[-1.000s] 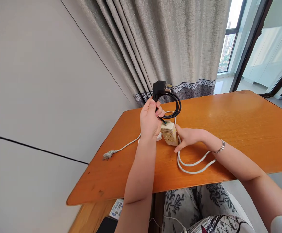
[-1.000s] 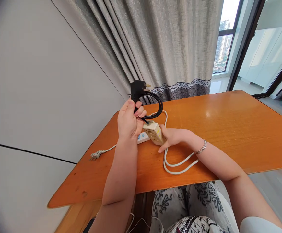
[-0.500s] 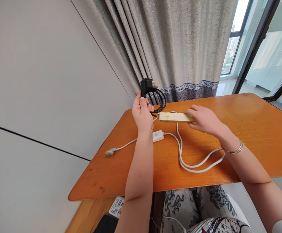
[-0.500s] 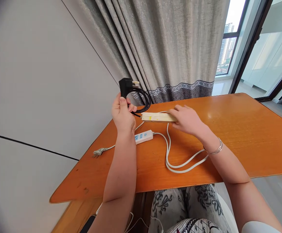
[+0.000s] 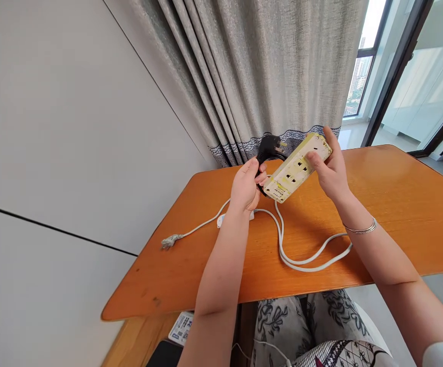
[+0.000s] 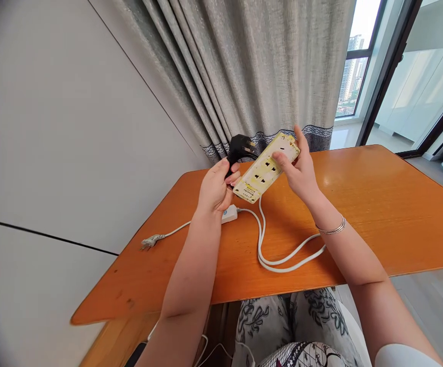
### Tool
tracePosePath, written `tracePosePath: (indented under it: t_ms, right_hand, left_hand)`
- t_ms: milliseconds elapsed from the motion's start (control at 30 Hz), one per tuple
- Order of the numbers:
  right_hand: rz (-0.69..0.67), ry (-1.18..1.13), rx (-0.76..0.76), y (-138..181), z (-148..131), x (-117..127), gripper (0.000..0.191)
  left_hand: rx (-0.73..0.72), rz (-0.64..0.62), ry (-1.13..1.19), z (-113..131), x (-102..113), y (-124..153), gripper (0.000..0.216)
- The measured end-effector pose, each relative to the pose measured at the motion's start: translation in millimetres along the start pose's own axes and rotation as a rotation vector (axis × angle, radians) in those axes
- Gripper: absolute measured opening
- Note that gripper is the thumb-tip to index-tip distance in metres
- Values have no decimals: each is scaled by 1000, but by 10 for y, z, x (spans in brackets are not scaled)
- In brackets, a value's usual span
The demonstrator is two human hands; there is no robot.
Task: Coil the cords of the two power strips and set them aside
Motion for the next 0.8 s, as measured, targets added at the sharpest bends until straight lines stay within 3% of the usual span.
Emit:
tracePosePath:
  t_ms: [133,233,333,533,800]
  right_hand:
    - [-172,-231,-121,-2,98,-80,100]
    - [-248,-365,-207,23,120,-152,88]
    - [-232,-455,-292,31,140,-188,76]
    - [-198,-522,-386,43,132,-222,77]
    - [-177,-424,-419,31,245,-209,81]
  left_hand:
    - [61,0,2,-87,5,-22,34]
    - [98,-8,5,-158,22,-43,31]
    - [120,-24,-1,-216,42,-58,32]
    - [187,-54,-1,-336,119,-131,27]
    - [77,-36,-140,-635,322,-352,19]
Point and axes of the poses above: each hand's wrist, its own y-axis away from the middle knuckle, its own x-axis out of the back of the hand, z = x × y, the point moved 3 cm from there along -y, towards the middle knuckle, and after that the axes turned 9 degrees about y, right-handed, at the moved point
